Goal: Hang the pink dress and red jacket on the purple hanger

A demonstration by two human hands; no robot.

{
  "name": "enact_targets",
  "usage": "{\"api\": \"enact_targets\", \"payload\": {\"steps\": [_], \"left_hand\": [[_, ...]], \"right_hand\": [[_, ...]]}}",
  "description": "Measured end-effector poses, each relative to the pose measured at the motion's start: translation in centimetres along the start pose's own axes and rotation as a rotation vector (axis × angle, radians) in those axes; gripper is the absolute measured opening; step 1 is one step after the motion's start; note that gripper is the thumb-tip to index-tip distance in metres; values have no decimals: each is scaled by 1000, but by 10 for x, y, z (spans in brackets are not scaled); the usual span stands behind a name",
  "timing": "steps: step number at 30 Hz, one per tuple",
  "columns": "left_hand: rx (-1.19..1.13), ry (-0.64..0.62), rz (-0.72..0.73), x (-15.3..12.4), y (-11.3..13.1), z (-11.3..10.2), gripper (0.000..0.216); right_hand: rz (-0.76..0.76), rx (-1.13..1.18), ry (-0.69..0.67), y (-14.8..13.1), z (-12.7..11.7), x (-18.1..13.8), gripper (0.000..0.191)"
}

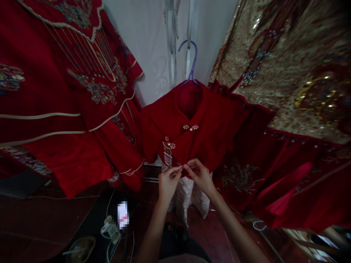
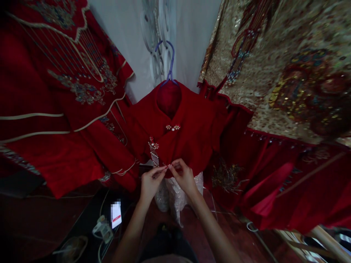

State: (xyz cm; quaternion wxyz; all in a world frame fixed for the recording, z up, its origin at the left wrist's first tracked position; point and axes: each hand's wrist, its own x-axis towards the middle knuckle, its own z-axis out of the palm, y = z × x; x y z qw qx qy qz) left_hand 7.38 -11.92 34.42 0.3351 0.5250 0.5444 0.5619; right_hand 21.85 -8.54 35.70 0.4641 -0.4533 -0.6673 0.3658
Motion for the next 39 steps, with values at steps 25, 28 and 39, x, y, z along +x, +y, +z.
{"api": "enact_targets", "payload": {"steps": [25, 28, 39], "left_hand": [[241, -102, 223, 15, 12, -12, 15], [244, -131, 230, 20, 10, -18, 14], [77, 51, 40, 26, -21, -36, 14]], "right_hand": [[-6, 66, 60, -5, 2, 2, 20], [9, 91, 63, -6, 10, 4, 23], [169, 120, 320, 25, -4, -27, 29]]}}
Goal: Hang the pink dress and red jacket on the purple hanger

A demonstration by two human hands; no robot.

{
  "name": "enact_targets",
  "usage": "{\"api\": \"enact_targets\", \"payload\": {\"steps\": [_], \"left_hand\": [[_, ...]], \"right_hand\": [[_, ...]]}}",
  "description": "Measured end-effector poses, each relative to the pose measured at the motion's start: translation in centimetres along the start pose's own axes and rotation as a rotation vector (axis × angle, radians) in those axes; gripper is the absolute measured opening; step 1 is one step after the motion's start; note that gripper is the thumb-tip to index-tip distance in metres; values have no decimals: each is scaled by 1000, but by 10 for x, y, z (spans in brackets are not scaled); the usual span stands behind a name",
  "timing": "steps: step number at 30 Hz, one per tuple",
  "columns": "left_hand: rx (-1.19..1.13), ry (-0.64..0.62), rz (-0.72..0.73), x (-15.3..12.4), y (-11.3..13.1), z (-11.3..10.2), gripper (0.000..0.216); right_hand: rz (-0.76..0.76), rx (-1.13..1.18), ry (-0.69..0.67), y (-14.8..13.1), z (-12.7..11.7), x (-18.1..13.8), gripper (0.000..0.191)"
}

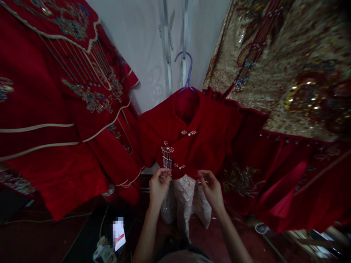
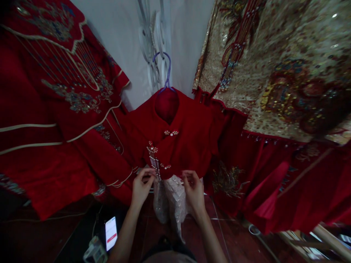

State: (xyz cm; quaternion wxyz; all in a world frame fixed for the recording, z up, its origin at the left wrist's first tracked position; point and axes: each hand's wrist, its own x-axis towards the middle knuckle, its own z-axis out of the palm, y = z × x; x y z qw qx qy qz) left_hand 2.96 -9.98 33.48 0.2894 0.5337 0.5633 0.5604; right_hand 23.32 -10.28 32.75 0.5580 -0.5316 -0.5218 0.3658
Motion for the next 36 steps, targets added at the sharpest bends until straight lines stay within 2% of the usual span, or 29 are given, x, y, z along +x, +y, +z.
{"api": "enact_targets", "payload": {"steps": [5, 7, 11, 16, 20, 25, 33, 36], "left_hand": [[106, -48, 137, -2, 9, 19, 20], [195, -30, 212, -1, 11, 26, 23], [314, 19, 285, 5, 11, 30, 16], [303, -32, 309, 8, 8, 27, 10], [240, -12, 287, 7, 6, 28, 8], [227, -53, 312, 13, 8, 32, 4], [221, -39, 341, 16, 13, 26, 4], [223, -43, 297, 19, 15, 19, 7]], "right_hand": [[-57, -8, -73, -5, 8, -1, 23], [-81, 60, -115, -7, 16, 0, 25], [-92, 230, -166, -6, 32, 7, 35], [-52, 334, -208, 0, 45, 11, 35], [-30, 383, -229, 8, 51, 5, 34], [-2, 427, -245, 13, 52, 3, 41], [-77, 234, -143, 12, 54, 18, 37], [-93, 215, -159, 10, 58, 20, 36]]}}
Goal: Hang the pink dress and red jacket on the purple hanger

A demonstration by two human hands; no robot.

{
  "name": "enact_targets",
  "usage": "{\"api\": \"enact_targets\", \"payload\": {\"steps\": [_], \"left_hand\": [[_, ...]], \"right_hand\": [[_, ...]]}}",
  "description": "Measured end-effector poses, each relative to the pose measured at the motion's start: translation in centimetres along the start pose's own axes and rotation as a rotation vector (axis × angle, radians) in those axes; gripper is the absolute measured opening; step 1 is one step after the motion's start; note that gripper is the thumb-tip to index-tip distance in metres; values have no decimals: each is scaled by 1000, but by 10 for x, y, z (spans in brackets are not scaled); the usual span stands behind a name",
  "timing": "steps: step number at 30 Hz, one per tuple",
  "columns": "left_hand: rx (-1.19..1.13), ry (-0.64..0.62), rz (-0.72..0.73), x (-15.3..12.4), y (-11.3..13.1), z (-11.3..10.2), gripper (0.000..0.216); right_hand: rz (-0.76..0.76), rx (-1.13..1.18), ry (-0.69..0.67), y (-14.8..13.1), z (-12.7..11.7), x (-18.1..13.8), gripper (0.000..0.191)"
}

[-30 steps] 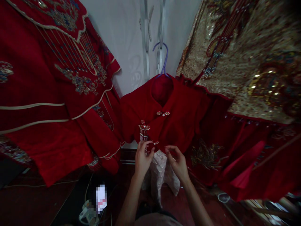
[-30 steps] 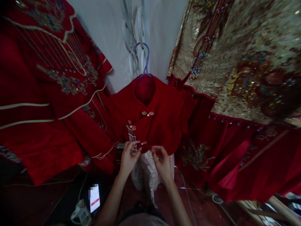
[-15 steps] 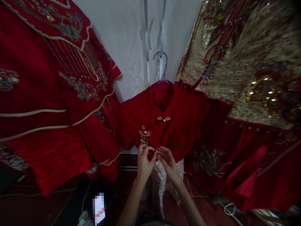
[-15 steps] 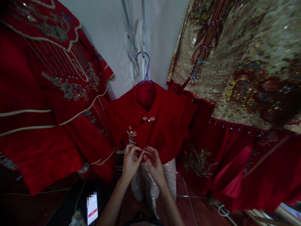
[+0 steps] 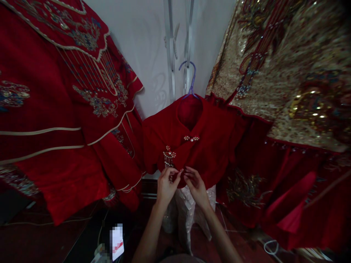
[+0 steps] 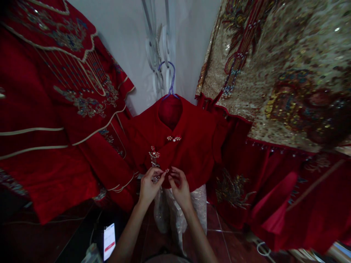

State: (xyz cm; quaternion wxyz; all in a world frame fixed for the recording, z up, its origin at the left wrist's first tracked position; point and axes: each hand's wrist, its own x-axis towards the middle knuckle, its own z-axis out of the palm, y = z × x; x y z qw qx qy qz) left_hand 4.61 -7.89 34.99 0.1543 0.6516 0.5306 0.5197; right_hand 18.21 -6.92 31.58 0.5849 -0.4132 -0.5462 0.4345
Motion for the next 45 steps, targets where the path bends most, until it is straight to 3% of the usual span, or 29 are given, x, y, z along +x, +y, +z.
{"api": "enact_targets", "payload": {"steps": [7, 12, 16, 22, 26, 32, 36, 40, 45], "left_hand": [[-185, -33, -204, -3, -4, -6, 11], [-465, -153, -295, 11, -3, -13, 19], [-665, -15, -382, 38, 5, -19, 35], [-900, 156, -455, 57, 19, -13, 35], [-1000, 204, -561, 59, 19, -11, 33], [-1021, 169, -585, 67, 17, -11, 34], [-968, 263, -604, 70, 13, -3, 34], [-910, 376, -567, 71, 10, 5, 34], [-970, 346, -602, 71, 15, 3, 37]], "right_hand": [[24, 84, -62, -4, 9, 0, 25], [190, 293, -108, -18, -11, -2, 26], [248, 541, -214, -44, -30, 0, 28], [228, 433, -133, -64, -32, -3, 10], [237, 383, -112, -52, -43, -13, 10], [305, 232, -63, -14, -96, -45, 14], [365, 145, 25, 0, -122, -65, 21], [367, 146, 79, 1, -126, -71, 24], [316, 159, 27, -6, -108, -60, 20]]}}
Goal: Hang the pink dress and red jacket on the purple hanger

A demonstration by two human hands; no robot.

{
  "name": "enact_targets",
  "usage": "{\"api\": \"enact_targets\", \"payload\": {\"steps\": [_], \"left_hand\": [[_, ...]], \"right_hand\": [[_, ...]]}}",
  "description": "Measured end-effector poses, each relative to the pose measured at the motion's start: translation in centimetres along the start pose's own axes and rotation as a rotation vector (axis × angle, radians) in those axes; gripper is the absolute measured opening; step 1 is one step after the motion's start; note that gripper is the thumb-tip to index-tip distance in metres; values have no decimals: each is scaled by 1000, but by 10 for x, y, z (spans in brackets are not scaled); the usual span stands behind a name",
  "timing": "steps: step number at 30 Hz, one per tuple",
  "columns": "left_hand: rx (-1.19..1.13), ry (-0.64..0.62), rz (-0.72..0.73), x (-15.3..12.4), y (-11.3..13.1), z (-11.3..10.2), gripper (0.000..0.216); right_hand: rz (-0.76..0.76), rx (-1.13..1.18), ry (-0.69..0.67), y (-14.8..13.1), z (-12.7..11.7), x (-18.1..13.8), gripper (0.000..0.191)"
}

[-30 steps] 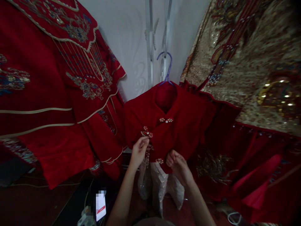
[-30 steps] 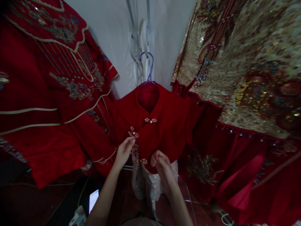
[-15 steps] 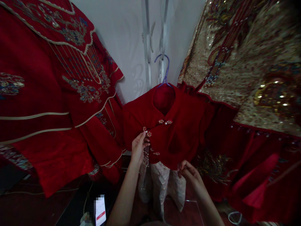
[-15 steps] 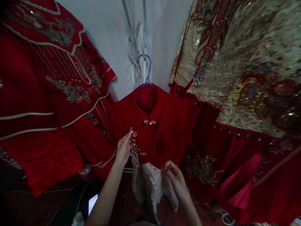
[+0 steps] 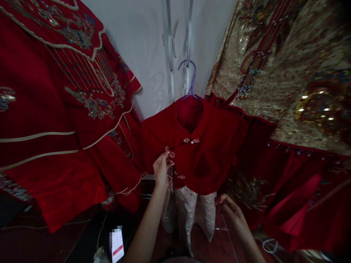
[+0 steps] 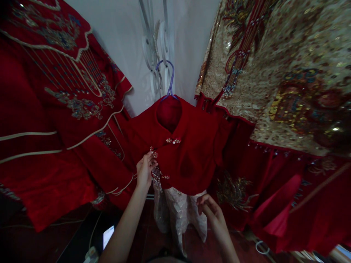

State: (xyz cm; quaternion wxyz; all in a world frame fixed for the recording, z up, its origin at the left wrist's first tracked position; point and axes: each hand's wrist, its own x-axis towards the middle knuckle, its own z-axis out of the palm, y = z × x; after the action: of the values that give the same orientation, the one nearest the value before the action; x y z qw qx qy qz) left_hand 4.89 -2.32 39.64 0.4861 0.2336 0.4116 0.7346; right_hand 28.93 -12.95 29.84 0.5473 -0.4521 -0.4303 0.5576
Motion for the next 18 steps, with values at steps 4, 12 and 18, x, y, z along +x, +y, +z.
{"api": "enact_targets", "payload": {"steps": [4, 12, 18], "left_hand": [[49, -5, 20, -1, 1, -1, 34], [64, -56, -11, -5, 6, -2, 35], [132, -177, -98, -11, 11, 5, 38]], "right_hand": [[-22, -46, -32, -8, 17, 5, 21], [-33, -32, -109, 0, 19, 6, 20], [-28, -28, -96, 1, 15, 0, 21]]}}
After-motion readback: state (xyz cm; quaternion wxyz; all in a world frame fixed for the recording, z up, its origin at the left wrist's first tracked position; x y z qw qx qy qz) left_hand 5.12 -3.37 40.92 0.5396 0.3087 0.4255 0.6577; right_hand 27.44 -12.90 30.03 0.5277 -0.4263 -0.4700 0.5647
